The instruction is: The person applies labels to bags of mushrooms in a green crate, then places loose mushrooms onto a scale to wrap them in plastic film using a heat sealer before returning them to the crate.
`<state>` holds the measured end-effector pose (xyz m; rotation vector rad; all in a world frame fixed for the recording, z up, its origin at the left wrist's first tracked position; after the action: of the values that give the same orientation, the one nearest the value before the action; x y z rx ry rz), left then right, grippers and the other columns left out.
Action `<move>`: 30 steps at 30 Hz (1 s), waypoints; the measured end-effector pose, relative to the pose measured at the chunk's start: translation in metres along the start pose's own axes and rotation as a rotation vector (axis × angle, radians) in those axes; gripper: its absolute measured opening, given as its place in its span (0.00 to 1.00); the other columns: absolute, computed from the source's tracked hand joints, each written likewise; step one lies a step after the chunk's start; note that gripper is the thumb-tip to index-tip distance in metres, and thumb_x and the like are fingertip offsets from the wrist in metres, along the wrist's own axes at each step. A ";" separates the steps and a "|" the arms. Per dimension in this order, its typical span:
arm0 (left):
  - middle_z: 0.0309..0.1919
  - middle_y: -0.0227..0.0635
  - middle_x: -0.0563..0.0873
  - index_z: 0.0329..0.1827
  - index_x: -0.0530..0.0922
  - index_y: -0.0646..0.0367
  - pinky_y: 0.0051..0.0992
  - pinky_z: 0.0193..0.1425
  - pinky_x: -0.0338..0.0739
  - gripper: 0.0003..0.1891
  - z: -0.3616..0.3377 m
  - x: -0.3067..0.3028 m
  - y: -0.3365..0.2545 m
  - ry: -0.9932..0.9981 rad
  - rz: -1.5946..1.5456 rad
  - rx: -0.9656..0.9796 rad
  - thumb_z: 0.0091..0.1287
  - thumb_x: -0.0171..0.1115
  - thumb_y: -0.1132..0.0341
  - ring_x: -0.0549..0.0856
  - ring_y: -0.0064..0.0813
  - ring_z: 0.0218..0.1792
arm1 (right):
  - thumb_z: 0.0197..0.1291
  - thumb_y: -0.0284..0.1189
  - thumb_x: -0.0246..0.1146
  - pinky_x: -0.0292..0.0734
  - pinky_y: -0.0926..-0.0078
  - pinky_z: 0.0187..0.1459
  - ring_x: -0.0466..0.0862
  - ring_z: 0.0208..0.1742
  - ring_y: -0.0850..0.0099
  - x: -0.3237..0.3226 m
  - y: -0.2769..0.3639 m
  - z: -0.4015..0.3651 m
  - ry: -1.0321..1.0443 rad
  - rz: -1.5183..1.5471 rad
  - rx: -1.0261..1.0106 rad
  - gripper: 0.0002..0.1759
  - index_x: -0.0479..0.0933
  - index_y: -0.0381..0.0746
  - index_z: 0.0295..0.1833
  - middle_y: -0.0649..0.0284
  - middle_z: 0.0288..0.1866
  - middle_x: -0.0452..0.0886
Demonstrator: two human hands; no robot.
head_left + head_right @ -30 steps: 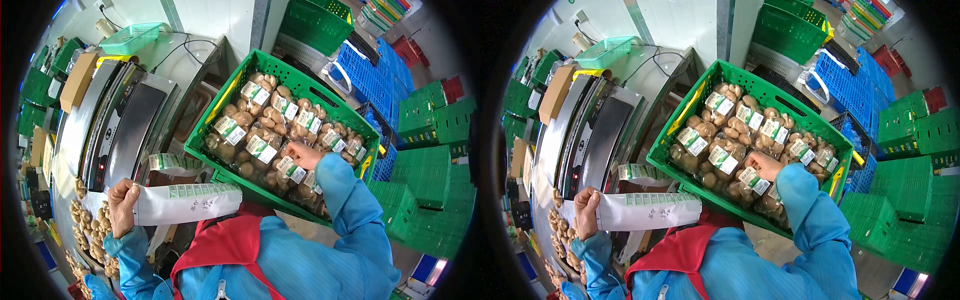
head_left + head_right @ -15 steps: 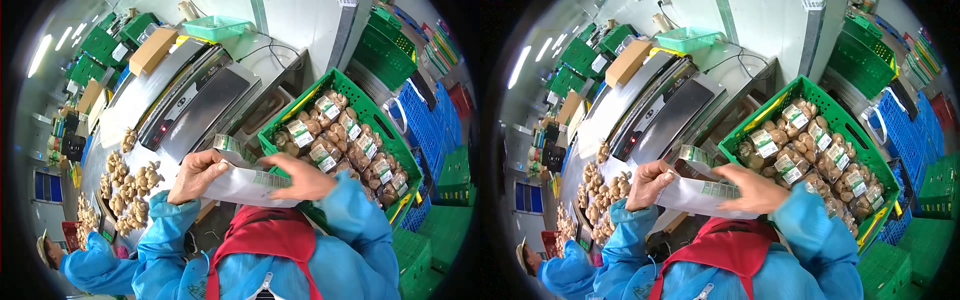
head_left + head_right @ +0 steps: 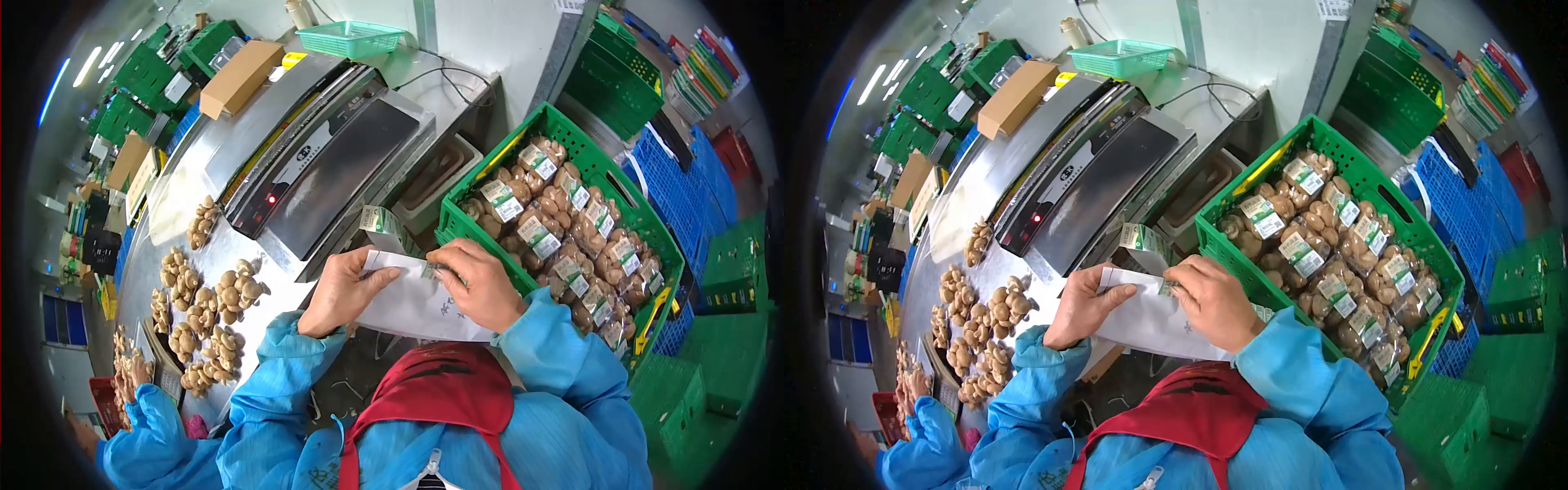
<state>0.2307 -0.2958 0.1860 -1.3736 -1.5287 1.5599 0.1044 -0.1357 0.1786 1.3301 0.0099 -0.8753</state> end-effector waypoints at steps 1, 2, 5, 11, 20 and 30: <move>0.29 0.30 0.85 0.41 0.81 0.64 0.21 0.35 0.76 0.07 0.000 0.001 0.001 0.009 -0.036 -0.017 0.63 0.64 0.71 0.80 0.14 0.31 | 0.50 0.19 0.62 0.75 0.67 0.44 0.79 0.41 0.58 0.003 0.002 -0.005 -0.067 -0.096 -0.072 0.11 0.77 0.34 0.42 0.55 0.39 0.78; 0.29 0.29 0.85 0.41 0.81 0.64 0.20 0.34 0.76 0.06 0.000 0.003 0.001 0.022 -0.073 -0.033 0.63 0.64 0.72 0.80 0.14 0.30 | 0.50 0.19 0.62 0.75 0.67 0.43 0.78 0.40 0.59 0.006 0.003 -0.011 -0.134 -0.198 -0.141 0.11 0.77 0.34 0.42 0.56 0.39 0.78; 0.30 0.29 0.85 0.42 0.81 0.66 0.20 0.35 0.76 0.07 0.002 0.009 0.005 0.036 -0.148 -0.113 0.63 0.63 0.73 0.80 0.15 0.30 | 0.49 0.21 0.60 0.73 0.67 0.42 0.77 0.40 0.62 0.016 0.004 -0.027 -0.234 -0.382 -0.209 0.12 0.77 0.35 0.43 0.58 0.40 0.77; 0.32 0.32 0.85 0.42 0.80 0.67 0.20 0.34 0.77 0.08 0.013 0.019 0.017 0.052 -0.220 -0.160 0.62 0.62 0.74 0.82 0.17 0.30 | 0.49 0.23 0.57 0.70 0.63 0.51 0.74 0.50 0.60 0.019 0.008 -0.069 -0.197 -0.558 -0.124 0.19 0.75 0.36 0.50 0.57 0.51 0.73; 0.29 0.33 0.85 0.38 0.80 0.66 0.20 0.33 0.77 0.05 0.009 0.031 0.014 0.021 -0.182 -0.145 0.62 0.63 0.73 0.82 0.18 0.28 | 0.58 0.25 0.62 0.74 0.77 0.41 0.79 0.38 0.78 -0.197 -0.081 -0.161 -0.123 0.086 0.632 0.11 0.76 0.33 0.46 0.62 0.36 0.82; 0.31 0.37 0.86 0.41 0.80 0.67 0.22 0.37 0.80 0.09 0.003 0.056 0.014 -0.013 -0.125 -0.194 0.60 0.63 0.71 0.84 0.22 0.29 | 0.50 0.30 0.67 0.73 0.70 0.37 0.79 0.31 0.70 -0.207 -0.219 -0.247 -0.085 -0.152 0.825 0.11 0.77 0.36 0.36 0.56 0.31 0.80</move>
<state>0.2136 -0.2487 0.1566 -1.3437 -1.7776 1.3769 -0.0454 0.1888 0.0237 2.0731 -0.3545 -1.1198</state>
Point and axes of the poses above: each hand's wrist, its own z-axis towards the middle knuckle, its own x-axis out of the palm, y = z × x, the point moved 2 cm from there along z, towards the middle knuckle
